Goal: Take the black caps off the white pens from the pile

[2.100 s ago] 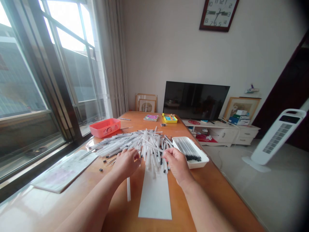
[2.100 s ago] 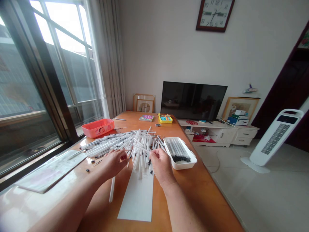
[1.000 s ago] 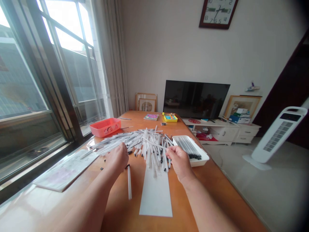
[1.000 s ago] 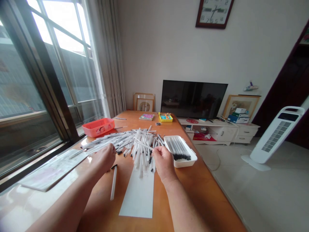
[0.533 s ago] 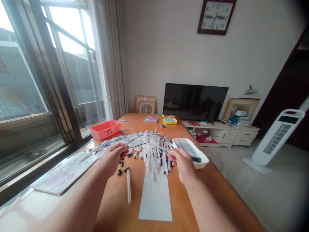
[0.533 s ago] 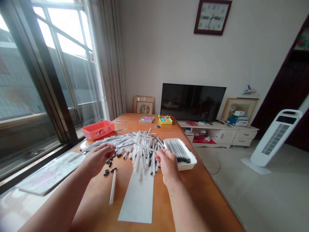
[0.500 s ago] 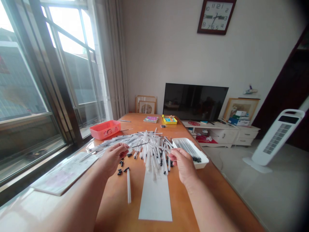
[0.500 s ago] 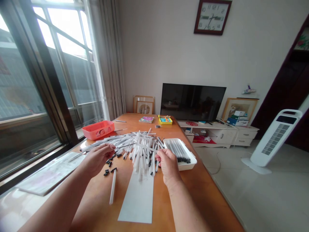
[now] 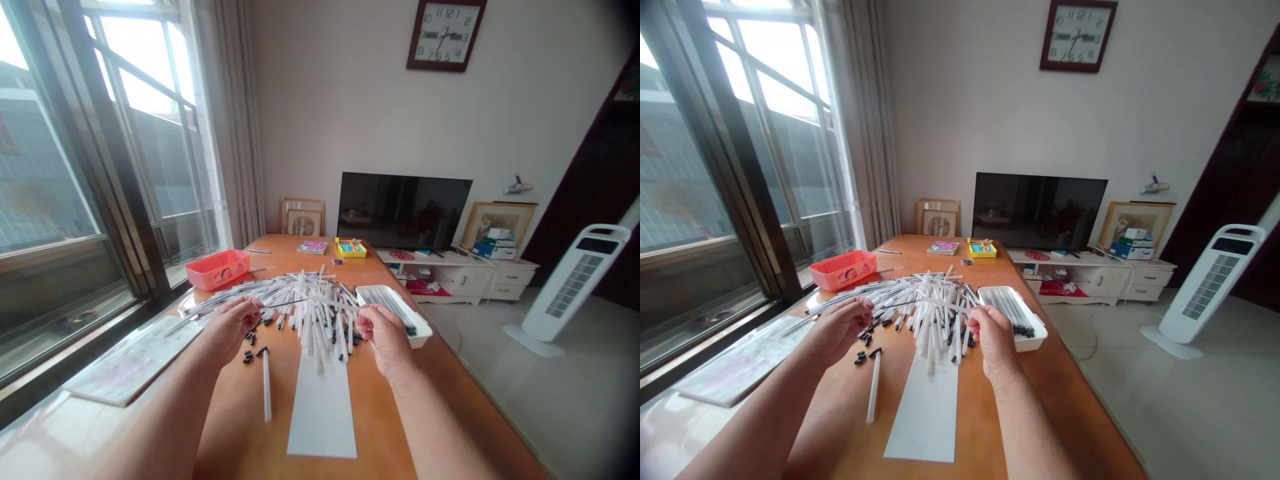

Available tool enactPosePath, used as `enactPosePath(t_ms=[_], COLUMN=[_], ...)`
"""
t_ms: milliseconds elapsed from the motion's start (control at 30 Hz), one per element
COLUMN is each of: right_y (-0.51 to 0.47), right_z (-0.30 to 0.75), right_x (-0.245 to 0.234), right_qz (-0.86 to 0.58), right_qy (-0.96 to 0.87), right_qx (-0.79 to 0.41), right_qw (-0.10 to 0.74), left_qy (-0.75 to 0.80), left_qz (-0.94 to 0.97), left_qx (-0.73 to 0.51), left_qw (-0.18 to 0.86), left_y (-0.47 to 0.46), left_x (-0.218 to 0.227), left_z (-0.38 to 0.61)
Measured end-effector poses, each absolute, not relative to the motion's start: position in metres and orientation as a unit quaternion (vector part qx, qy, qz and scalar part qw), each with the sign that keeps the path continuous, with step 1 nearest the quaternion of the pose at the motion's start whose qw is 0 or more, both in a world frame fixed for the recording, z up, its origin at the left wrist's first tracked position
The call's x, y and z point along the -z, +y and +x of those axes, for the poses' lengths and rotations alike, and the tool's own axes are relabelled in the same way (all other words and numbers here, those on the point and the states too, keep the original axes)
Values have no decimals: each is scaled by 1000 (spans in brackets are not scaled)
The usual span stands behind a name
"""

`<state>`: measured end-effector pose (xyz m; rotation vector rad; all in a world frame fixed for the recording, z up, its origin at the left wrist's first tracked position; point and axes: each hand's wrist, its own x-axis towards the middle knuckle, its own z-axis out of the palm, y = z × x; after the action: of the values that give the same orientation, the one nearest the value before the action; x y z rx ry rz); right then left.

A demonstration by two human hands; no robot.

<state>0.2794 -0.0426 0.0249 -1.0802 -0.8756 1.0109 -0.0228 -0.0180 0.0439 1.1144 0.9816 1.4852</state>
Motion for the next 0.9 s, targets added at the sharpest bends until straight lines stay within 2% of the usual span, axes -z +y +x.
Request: enactPosePath(t_ms=[367,900], right_y=[-46,-46], right_z=[278,278], right_x=[-27,-27], right_qz=[-469,-460], right_qy=[-410,-423], right_qx=[-464,-482], right_qw=[630,614], left_qy=[409,410], left_qz=[475,451], left_qx=[-586,-639], left_qw=[513,470], left_y=[-20,-15], left_x=[-43,-39], left_z=[-24,-21])
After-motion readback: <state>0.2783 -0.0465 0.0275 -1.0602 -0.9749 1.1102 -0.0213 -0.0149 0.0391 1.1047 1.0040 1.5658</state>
